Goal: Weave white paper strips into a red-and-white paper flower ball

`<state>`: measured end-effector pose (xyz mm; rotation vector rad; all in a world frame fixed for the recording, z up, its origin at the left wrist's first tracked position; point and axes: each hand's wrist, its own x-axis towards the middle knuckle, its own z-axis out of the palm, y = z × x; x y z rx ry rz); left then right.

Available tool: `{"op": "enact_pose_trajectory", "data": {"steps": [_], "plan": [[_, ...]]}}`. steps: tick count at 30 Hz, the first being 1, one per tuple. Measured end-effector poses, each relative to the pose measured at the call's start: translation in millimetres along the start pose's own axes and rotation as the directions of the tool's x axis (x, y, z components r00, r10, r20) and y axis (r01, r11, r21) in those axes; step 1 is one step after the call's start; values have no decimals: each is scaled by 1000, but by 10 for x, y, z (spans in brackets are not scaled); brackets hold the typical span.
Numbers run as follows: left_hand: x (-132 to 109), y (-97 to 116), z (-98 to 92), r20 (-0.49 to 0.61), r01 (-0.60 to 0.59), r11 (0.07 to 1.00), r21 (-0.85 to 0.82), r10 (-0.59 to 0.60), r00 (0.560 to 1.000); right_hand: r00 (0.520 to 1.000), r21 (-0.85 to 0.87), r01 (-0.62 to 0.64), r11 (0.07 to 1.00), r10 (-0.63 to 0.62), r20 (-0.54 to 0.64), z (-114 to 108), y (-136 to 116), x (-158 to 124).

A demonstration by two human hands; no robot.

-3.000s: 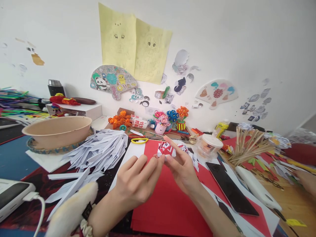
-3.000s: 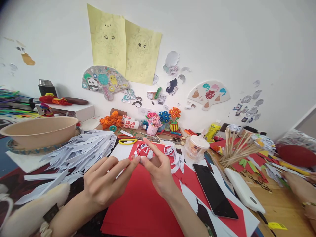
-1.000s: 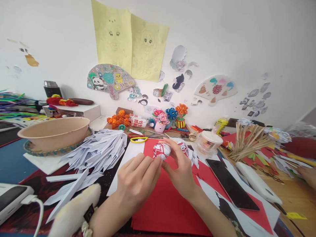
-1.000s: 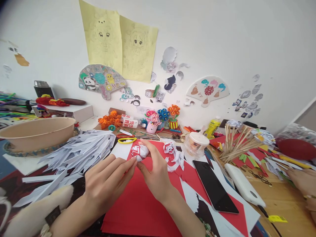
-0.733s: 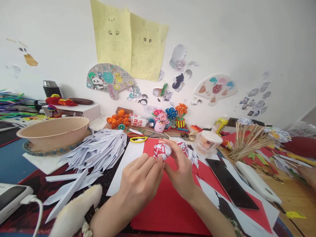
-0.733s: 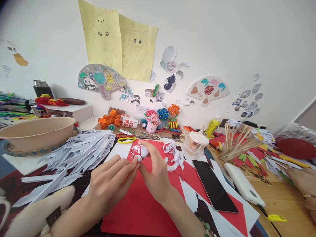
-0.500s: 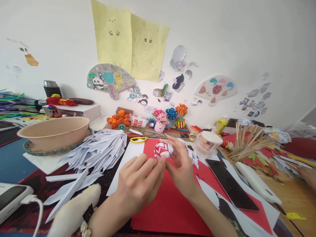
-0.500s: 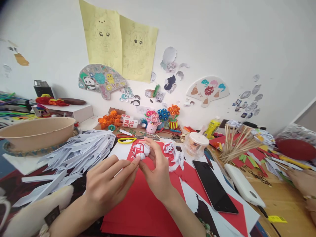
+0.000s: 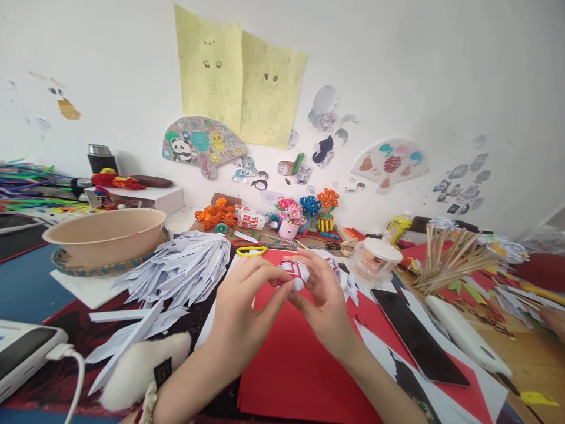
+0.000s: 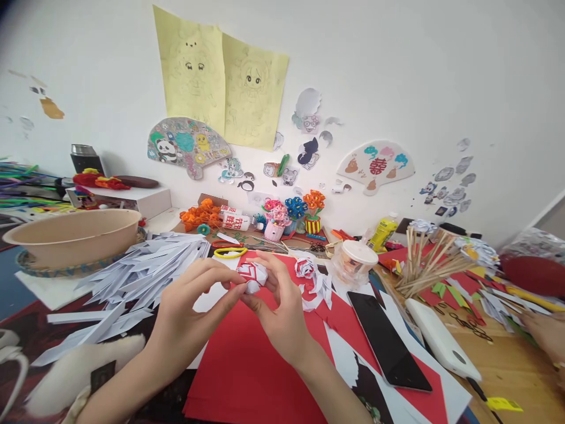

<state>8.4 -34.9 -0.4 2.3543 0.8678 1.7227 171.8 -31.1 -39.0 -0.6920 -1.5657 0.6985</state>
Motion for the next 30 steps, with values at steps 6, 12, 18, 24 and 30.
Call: {"op": "enact_pose_trajectory", "data": {"steps": [6,12,18,24,30], "plan": [[-9,-70,7,85,94,996,5,-95,992,1000,-81,11,997,-10,12,-22,11,-7],[-17,-78,25,117,121,993,7,-121,986,999,-134,34,990,-29,37,-28,4,-23],[0,-100,11,155,141,990,-1,-139,978,997,-172,59,983,-52,49,-38,2,-13],[17,-97,-13,220,179,984,-22,-169,961,997,-171,51,984,-41,64,-43,10,-7],[46,-110,-70,264,209,977,-33,-194,945,997,-119,-1,993,11,82,-62,-16,19]]}}
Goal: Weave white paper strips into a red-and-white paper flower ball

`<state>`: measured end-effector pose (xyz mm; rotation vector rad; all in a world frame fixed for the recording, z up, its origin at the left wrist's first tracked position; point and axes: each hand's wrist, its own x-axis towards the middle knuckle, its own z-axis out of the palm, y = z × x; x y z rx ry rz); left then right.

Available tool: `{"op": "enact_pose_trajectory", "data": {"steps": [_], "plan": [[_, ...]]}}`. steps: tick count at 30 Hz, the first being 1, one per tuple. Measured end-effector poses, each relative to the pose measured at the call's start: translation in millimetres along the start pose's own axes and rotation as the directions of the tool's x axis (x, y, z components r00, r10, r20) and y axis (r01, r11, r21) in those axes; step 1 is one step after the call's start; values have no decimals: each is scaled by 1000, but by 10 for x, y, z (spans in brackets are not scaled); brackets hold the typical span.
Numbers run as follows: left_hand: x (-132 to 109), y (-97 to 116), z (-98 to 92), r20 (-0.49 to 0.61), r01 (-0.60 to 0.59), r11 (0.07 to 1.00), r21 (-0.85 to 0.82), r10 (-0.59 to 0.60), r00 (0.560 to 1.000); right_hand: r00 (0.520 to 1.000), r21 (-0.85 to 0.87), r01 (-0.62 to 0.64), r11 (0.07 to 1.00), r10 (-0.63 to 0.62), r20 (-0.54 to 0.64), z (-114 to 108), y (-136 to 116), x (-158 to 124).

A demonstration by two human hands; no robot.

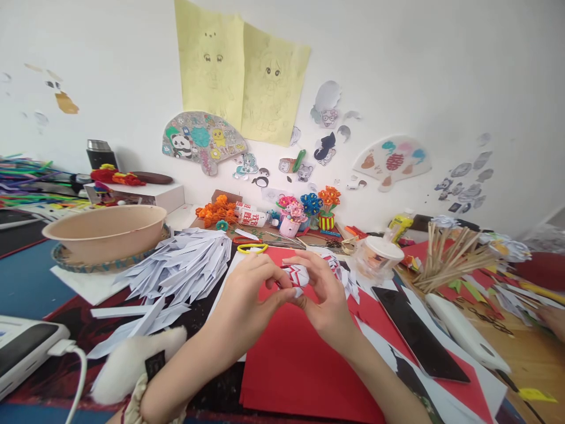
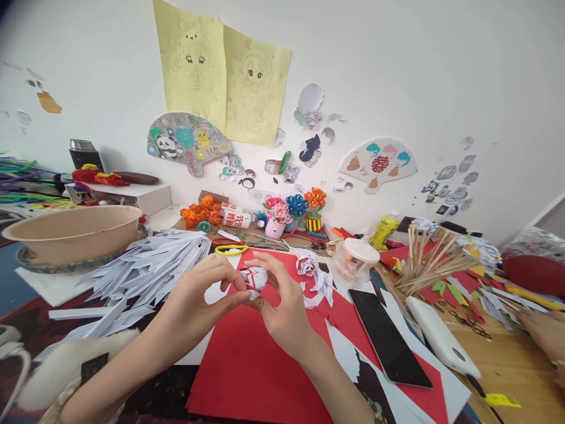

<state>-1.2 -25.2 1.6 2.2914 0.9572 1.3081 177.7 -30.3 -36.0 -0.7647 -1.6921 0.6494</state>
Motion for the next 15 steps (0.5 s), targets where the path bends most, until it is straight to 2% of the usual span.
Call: {"op": "enact_pose_trajectory", "data": {"steps": [6,15], "plan": [[54,-31,-87,5,-17,1000,-3,17,1000,999,79,-32,996,30,23,2,-1,-11],[68,8,-91,77,40,998,44,-44,996,995,155,-78,985,66,80,34,17,-13]]}}
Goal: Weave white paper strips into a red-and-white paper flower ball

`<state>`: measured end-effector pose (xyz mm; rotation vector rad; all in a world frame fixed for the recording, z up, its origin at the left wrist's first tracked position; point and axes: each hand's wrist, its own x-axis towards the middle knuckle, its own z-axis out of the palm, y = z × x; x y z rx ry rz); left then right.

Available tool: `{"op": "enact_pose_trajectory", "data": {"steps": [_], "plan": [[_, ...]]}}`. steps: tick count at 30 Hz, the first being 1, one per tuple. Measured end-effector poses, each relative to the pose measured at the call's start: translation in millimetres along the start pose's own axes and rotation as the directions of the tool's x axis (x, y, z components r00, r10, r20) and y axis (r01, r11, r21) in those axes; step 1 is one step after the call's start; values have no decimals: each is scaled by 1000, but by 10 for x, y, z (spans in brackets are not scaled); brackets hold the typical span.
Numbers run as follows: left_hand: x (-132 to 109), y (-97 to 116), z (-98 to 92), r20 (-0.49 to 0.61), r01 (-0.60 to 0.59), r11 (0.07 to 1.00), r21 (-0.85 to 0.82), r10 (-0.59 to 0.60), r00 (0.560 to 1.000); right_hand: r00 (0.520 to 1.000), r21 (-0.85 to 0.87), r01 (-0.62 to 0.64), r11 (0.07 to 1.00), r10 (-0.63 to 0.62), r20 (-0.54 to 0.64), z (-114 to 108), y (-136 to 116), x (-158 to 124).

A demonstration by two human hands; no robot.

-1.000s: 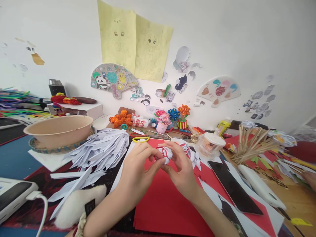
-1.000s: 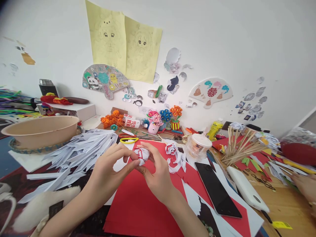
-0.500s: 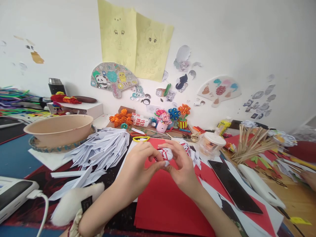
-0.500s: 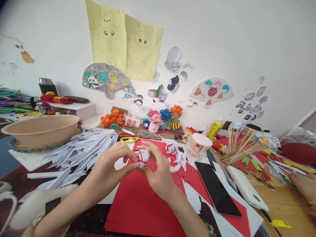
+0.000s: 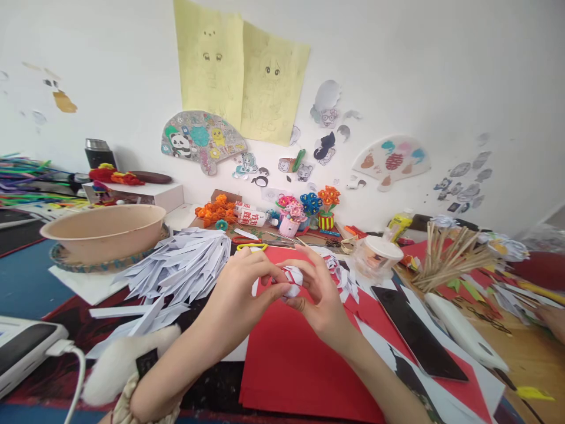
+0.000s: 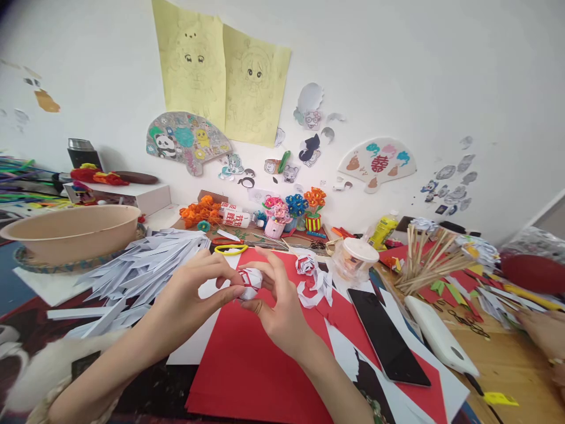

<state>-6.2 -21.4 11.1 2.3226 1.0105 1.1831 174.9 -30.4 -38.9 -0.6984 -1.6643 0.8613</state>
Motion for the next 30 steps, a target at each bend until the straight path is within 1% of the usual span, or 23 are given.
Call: {"op": "enact_pose_trajectory", "data": {"steps": [6,10,15,17,19,24,27,30], "plan": [[-31,46,50,14,-23,999,46,22,1000,1000,10,8,1000,-8,24,9,-4,6],[-26,6,64,3,-59,997,54,59,998,1000,19,1,1000,-2,13,10,1,14],[-11,-47,18,-154,-75,997,-1,74,985,998,42,3,999,0,-67,2,15,18],[-12,-34,4,-177,-82,997,-13,79,981,996,23,19,1000,-16,-91,-2,25,18],[-16,-12,4,-174,-92,995,-25,87,981,993,-28,36,999,-39,-108,-8,38,16],[-18,5,31,-156,-66,997,-41,59,986,989,-249,41,968,-74,-125,-29,36,12],[-13,-5,38,-123,-44,998,-45,38,992,989,-362,67,930,-109,-98,-33,-14,21],[-15,-3,39,-117,-21,999,-48,15,993,983,-473,137,871,-179,-46,-32,-57,32]]}}
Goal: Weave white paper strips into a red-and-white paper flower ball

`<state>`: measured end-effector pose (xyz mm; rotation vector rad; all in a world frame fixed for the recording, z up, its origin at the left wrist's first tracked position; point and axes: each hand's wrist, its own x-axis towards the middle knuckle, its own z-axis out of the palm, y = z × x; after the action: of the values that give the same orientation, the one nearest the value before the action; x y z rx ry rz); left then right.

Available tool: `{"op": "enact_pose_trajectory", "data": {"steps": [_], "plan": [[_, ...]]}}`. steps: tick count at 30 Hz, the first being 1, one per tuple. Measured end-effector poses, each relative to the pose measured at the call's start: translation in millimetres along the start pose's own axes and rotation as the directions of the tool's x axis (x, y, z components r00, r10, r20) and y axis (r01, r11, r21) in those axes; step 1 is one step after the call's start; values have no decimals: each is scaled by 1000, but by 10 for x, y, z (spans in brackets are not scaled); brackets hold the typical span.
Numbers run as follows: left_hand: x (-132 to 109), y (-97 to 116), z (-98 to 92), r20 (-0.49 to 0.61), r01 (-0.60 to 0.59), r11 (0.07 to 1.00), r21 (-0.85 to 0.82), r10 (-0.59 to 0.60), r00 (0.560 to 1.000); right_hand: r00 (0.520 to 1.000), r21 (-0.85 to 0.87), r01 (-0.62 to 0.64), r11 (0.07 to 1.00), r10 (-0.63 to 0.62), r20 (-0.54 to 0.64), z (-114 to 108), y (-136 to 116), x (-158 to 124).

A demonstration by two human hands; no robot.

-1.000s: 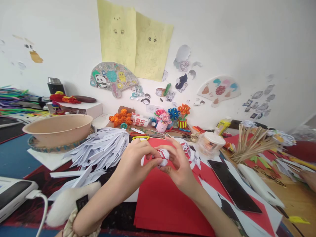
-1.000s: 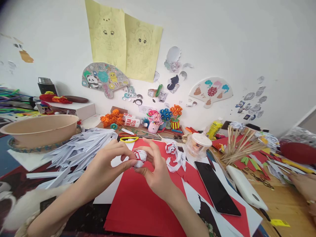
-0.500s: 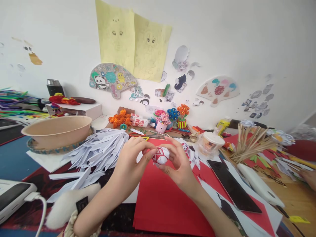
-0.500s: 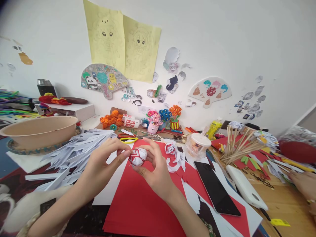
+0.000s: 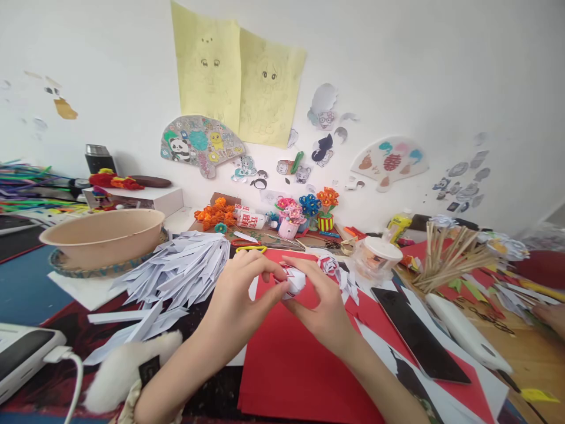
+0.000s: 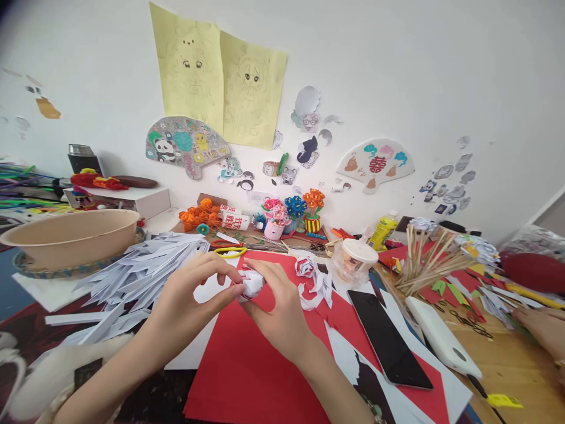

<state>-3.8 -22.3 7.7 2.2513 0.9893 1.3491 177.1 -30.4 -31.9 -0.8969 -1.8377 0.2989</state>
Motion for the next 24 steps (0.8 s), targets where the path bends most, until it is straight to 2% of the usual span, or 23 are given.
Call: {"op": "enact_pose_trajectory", "data": {"steps": [4,10,14,24], "plan": [[-14,6,6,7,33,999,5,-33,999,998,-86,63,994,-62,14,1,2,-1],[-22,-1,14,-28,32,999,20,-31,999,996,-146,87,985,-91,-20,-1,12,-5],[-14,10,20,10,31,999,21,-31,999,993,-163,104,981,-111,-36,-8,2,4],[-2,-1,3,-13,3,998,60,-2,1000,993,-155,107,982,-114,-35,-10,6,1]]}}
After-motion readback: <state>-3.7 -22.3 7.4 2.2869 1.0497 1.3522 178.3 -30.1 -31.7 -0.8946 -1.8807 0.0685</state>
